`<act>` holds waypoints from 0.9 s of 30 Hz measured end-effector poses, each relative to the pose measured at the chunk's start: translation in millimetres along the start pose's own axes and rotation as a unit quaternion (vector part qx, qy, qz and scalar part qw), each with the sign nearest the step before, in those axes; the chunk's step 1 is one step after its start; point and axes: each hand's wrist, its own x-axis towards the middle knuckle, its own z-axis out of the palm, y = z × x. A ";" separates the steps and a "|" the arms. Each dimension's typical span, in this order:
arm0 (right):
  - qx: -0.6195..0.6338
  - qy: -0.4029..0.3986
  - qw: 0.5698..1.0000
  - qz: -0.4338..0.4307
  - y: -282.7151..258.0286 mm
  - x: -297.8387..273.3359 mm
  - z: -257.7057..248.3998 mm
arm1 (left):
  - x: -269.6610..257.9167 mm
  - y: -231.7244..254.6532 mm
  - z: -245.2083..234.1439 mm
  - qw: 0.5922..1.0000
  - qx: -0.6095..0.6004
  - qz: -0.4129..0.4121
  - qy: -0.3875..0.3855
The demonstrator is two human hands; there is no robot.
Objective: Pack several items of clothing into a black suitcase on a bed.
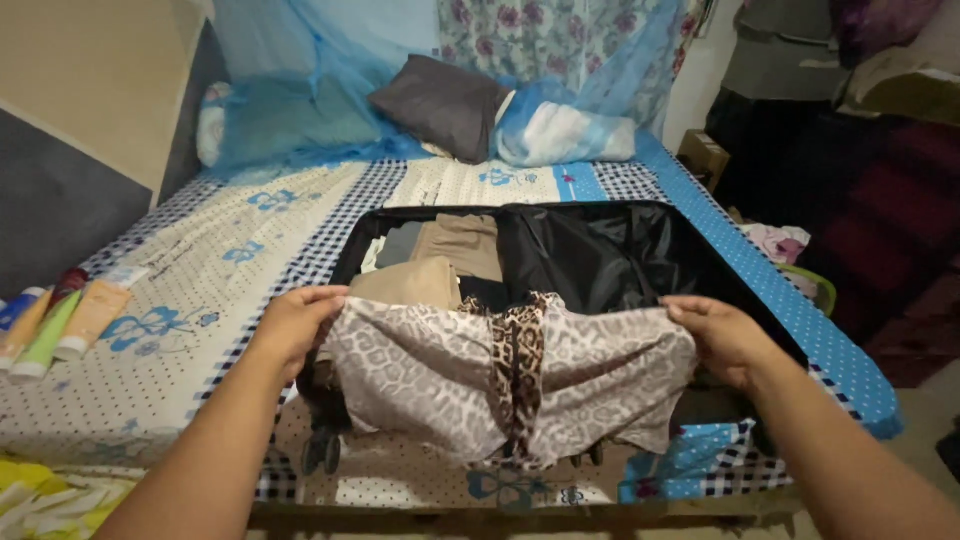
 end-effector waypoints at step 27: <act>-0.371 0.205 0.847 -0.322 -184.5 -24.3 -32.5 | -9.2 195.8 -42.4 0.851 0.438 0.269 0.112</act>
